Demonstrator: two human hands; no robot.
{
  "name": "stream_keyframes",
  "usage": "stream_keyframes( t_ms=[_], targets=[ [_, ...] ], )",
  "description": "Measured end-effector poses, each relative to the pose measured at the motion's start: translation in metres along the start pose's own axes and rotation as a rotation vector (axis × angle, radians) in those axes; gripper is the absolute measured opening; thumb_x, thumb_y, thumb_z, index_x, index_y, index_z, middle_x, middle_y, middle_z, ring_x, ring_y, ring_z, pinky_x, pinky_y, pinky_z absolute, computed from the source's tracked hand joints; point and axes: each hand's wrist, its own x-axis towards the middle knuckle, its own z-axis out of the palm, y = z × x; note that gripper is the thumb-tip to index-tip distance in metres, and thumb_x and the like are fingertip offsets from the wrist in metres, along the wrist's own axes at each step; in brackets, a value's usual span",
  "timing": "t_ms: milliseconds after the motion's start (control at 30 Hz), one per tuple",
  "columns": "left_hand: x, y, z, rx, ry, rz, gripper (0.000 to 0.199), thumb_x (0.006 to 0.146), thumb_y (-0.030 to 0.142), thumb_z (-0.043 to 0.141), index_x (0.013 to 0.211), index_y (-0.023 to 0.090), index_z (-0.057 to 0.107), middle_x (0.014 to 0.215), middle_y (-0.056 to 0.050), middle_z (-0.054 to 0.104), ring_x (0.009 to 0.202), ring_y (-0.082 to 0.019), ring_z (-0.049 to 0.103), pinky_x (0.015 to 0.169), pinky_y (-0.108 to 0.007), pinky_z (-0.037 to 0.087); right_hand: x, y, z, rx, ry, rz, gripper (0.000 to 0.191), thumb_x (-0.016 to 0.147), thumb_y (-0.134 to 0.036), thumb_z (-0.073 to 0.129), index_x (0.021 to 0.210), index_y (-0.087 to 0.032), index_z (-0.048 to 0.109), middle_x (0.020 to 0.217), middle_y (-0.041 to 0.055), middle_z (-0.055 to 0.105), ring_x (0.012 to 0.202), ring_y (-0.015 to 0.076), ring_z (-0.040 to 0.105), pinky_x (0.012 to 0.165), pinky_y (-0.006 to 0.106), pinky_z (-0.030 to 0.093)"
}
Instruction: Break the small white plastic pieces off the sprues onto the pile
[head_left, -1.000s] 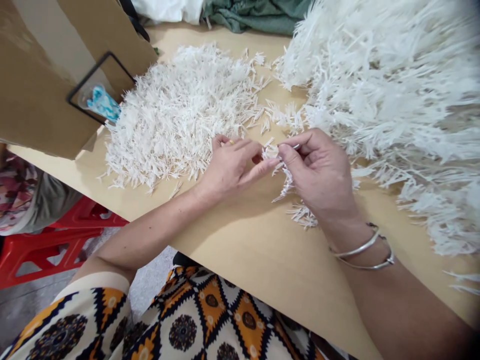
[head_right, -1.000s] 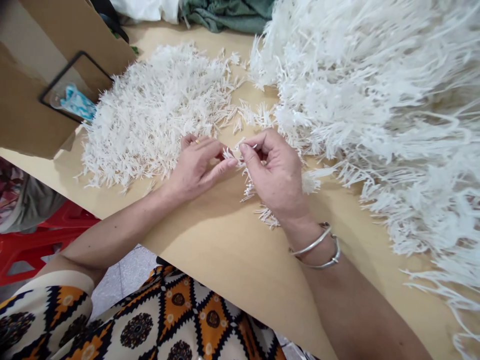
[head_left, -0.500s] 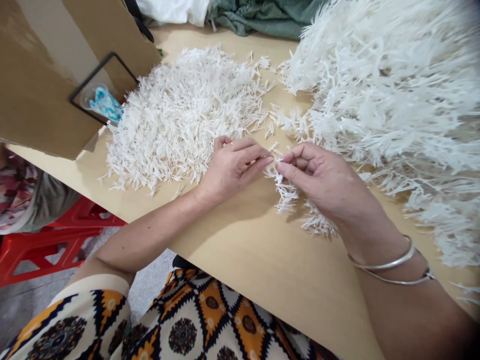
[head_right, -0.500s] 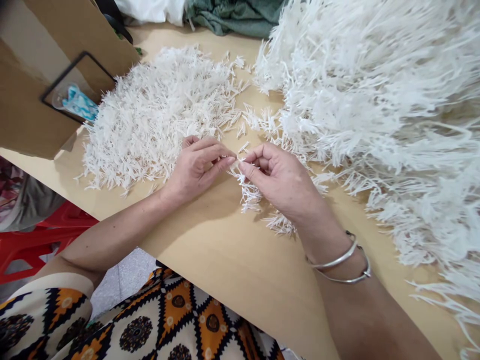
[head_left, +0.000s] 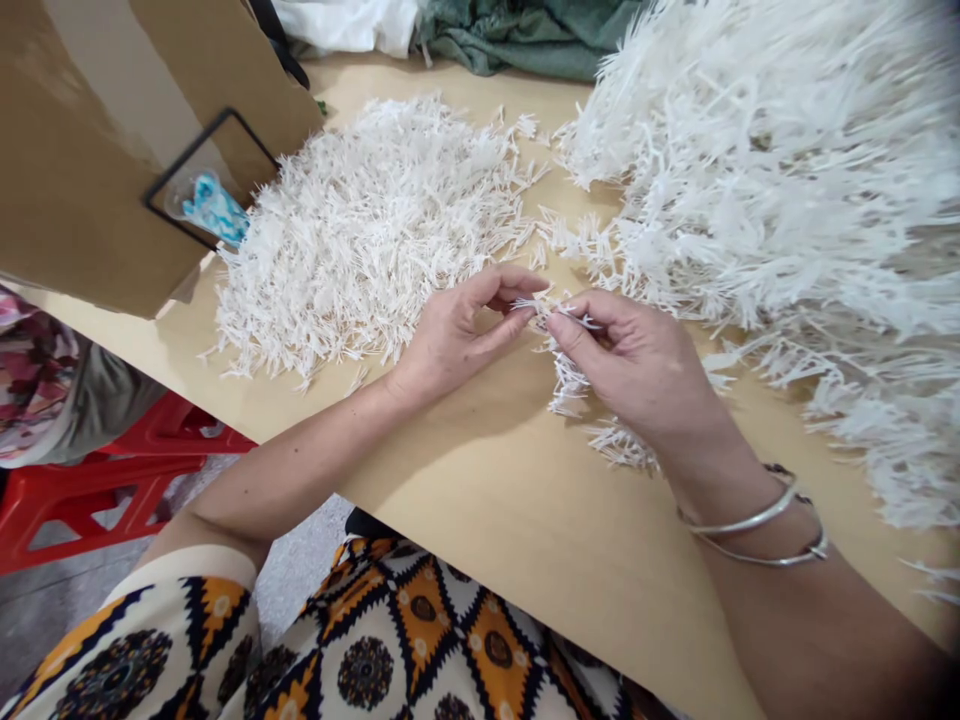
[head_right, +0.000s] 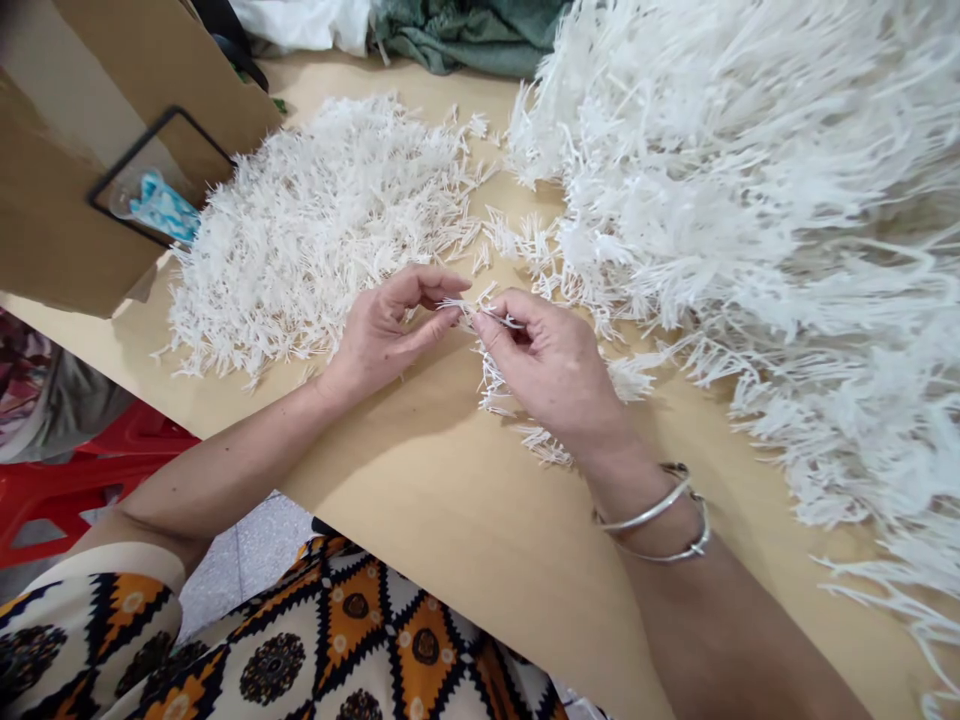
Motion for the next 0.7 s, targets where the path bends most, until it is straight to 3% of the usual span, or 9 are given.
stream_keyframes(
  t_ms=[167,267,367,500,700],
  targets=[
    [0.001,-0.001,-0.003,0.093,-0.080,-0.025,0.026,0.106,0.037,0.061,0.119,0.017,0.072,0.105,-0.007,0.081,0.092,-0.012,0.073,0.085,-0.025,0.058,-0.002,0.004,0.002,-0.110,0.088,-0.089,0.016,0.099,-0.032,0.068,0.085,-0.025,0.067,0.071,-0.0013,0.057,0.064,0.0157,0.048,0.062,0.033,0.037],
    [0.000,0.002,-0.004,0.161,-0.134,0.024,0.028,0.108,0.039,0.057,0.115,0.016,0.072,0.100,-0.007,0.079,0.088,-0.013,0.071,0.082,-0.027,0.056,-0.002,0.009,0.002,-0.280,0.118,-0.143,0.018,0.102,-0.034,0.063,0.086,-0.026,0.068,0.076,0.0017,0.064,0.072,0.0205,0.057,0.073,0.036,0.042],
    [0.001,0.006,-0.005,0.170,-0.171,-0.007,0.036,0.107,0.049,0.056,0.113,0.017,0.071,0.095,-0.005,0.077,0.082,-0.013,0.069,0.077,-0.027,0.054,0.000,0.011,0.002,-0.451,0.095,-0.231,0.022,0.102,-0.031,0.058,0.081,-0.026,0.063,0.076,0.0038,0.065,0.076,0.0233,0.059,0.082,0.041,0.042],
    [0.001,0.007,-0.004,0.218,-0.174,-0.087,0.051,0.110,0.059,0.044,0.095,0.018,0.069,0.081,-0.004,0.072,0.074,-0.012,0.064,0.073,-0.027,0.050,0.000,0.009,0.003,-0.538,0.074,-0.266,0.026,0.103,-0.032,0.053,0.078,-0.026,0.057,0.074,0.0045,0.062,0.075,0.0244,0.058,0.085,0.042,0.040],
    [0.002,0.008,0.001,0.244,-0.180,0.010,0.053,0.113,0.055,0.036,0.086,0.019,0.064,0.079,-0.003,0.068,0.077,-0.013,0.064,0.076,-0.027,0.048,-0.001,0.007,0.007,-0.556,0.153,-0.193,0.026,0.099,-0.029,0.056,0.075,-0.027,0.047,0.067,0.0021,0.052,0.067,0.0231,0.051,0.080,0.041,0.039]
  ],
)
